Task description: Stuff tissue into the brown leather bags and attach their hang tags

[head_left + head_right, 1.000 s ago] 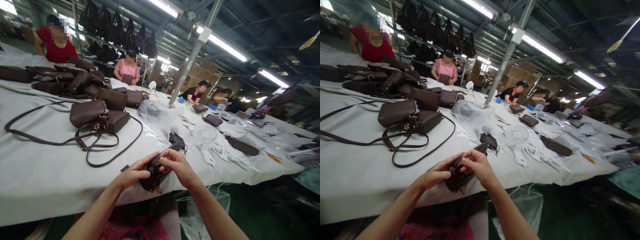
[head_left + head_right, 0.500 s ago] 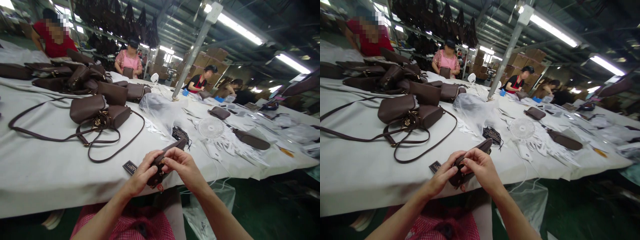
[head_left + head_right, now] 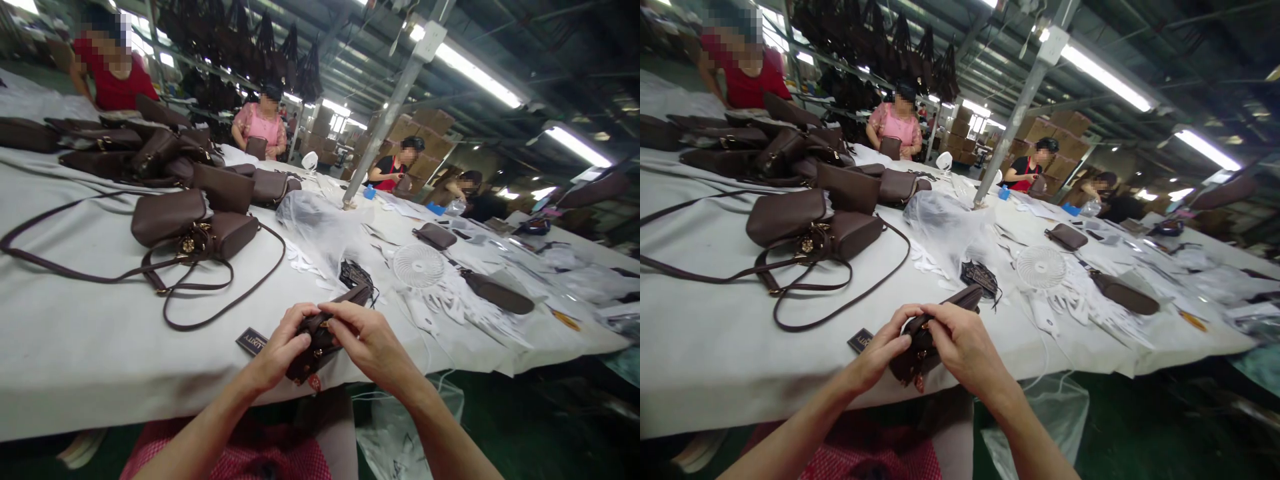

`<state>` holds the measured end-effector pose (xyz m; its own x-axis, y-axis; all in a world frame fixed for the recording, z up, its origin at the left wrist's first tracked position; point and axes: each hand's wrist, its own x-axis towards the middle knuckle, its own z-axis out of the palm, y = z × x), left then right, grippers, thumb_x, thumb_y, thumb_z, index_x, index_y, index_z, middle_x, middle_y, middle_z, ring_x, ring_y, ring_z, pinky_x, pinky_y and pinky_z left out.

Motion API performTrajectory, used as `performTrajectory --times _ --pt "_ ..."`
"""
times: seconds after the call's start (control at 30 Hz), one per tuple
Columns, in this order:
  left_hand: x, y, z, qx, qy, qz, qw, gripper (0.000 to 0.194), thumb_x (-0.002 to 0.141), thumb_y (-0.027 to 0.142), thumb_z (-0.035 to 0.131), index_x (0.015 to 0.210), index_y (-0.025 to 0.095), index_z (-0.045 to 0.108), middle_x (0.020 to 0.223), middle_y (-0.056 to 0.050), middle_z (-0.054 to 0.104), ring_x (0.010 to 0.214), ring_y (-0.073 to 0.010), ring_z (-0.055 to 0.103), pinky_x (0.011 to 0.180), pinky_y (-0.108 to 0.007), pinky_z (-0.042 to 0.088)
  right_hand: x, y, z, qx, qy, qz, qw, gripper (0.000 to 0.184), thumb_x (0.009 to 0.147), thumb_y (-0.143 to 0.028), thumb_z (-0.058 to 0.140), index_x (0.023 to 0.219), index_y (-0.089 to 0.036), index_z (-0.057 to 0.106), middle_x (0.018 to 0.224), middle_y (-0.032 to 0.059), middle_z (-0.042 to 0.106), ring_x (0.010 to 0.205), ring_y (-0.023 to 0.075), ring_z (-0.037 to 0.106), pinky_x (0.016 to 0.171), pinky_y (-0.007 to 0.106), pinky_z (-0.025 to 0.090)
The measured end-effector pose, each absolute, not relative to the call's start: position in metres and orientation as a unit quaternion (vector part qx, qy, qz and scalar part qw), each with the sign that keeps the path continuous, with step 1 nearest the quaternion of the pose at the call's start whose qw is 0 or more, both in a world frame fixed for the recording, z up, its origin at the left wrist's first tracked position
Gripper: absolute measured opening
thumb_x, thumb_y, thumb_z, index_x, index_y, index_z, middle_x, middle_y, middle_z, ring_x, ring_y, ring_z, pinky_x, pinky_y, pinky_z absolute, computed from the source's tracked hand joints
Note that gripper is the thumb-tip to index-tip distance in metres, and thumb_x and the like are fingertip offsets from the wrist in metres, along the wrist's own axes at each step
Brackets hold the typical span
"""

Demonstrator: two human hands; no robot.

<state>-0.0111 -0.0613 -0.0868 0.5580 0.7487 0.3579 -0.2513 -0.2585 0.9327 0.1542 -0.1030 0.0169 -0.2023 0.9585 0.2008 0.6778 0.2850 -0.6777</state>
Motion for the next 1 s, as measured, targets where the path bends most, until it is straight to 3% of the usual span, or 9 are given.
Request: performTrajectory --times 0.17,0.33,0.47,0.57,0.73,0.87,1.0 --pt "-0.013 -0.057 -0.084 0.677 0.183 0.424 0.574 0.035 0.085 0.026 0.047 0.119 0.021 0.054 0.122 -0.007 0.054 0.117 -0.0261 0.045 0.106 -0.041 0.032 0.149 -0.102 0.020 -0.553 -0.742 0.306 0.223 0.033 0.090 -0.019 0.047 0.117 -0.025 0.065 0.072 -0.0015 0.065 0.059 0.0125 0.057 0.057 0.023 0.045" --pt "0.001 -0.061 -0.078 0.644 0.252 0.457 0.559 0.019 0.077 0.020 0.045 0.092 0.021 0.057 0.101 -0.005 0.057 0.102 -0.0235 0.049 0.097 -0.039 0.039 0.154 -0.095 0.019 -0.545 -0.704 0.400 0.217 0.008 0.086 -0.021 0.055 0.092 -0.022 0.060 0.065 -0.0042 0.055 0.057 0.0108 0.053 0.054 0.021 0.044" --pt "0.019 -0.058 -0.078 0.573 0.300 0.497 0.578 0.012 0.069 0.015 0.045 0.075 0.021 0.054 0.084 -0.003 0.056 0.092 -0.0215 0.051 0.091 -0.037 0.043 0.157 -0.091 0.013 -0.558 -0.665 0.431 0.245 0.007 0.086 -0.029 0.058 0.089 -0.022 0.057 0.067 -0.0043 0.056 0.056 0.0106 0.053 0.054 0.022 0.046" --pt "0.019 -0.055 -0.084 0.543 0.236 0.486 0.643 0.014 0.074 0.020 0.052 0.085 0.019 0.061 0.090 -0.003 0.060 0.096 -0.0217 0.054 0.094 -0.037 0.043 0.160 -0.091 0.011 -0.586 -0.645 0.414 0.263 0.014 0.084 -0.035 0.061 0.088 -0.023 0.057 0.064 -0.0052 0.055 0.055 0.0108 0.053 0.053 0.022 0.045" --pt "0.003 -0.055 -0.098 0.526 0.108 0.447 0.715 0.041 0.083 0.038 0.056 0.120 0.020 0.061 0.126 -0.008 0.058 0.118 -0.0275 0.051 0.102 -0.043 0.040 0.162 -0.094 0.011 -0.584 -0.624 0.435 0.285 0.022 0.082 -0.041 0.063 0.086 -0.021 0.054 0.063 -0.0052 0.055 0.054 0.0102 0.053 0.052 0.022 0.046" --pt "0.000 -0.056 -0.100 0.552 0.101 0.447 0.697 0.044 0.082 0.041 0.056 0.122 0.022 0.061 0.131 -0.007 0.055 0.124 -0.0290 0.046 0.106 -0.045 0.035 0.161 -0.096 0.011 -0.581 -0.609 0.448 0.303 0.026 0.080 -0.044 0.065 0.086 -0.021 0.054 0.065 -0.0051 0.056 0.053 0.0096 0.053 0.051 0.022 0.047" --pt "0.004 -0.057 -0.095 0.594 0.155 0.468 0.635 0.035 0.083 0.033 0.051 0.115 0.024 0.061 0.120 -0.006 0.057 0.117 -0.0262 0.048 0.104 -0.042 0.036 0.162 -0.095 0.010 -0.572 -0.615 0.456 0.295 0.025 0.081 -0.043 0.064 0.087 -0.021 0.054 0.064 -0.0054 0.054 0.054 0.0097 0.052 0.052 0.022 0.047"
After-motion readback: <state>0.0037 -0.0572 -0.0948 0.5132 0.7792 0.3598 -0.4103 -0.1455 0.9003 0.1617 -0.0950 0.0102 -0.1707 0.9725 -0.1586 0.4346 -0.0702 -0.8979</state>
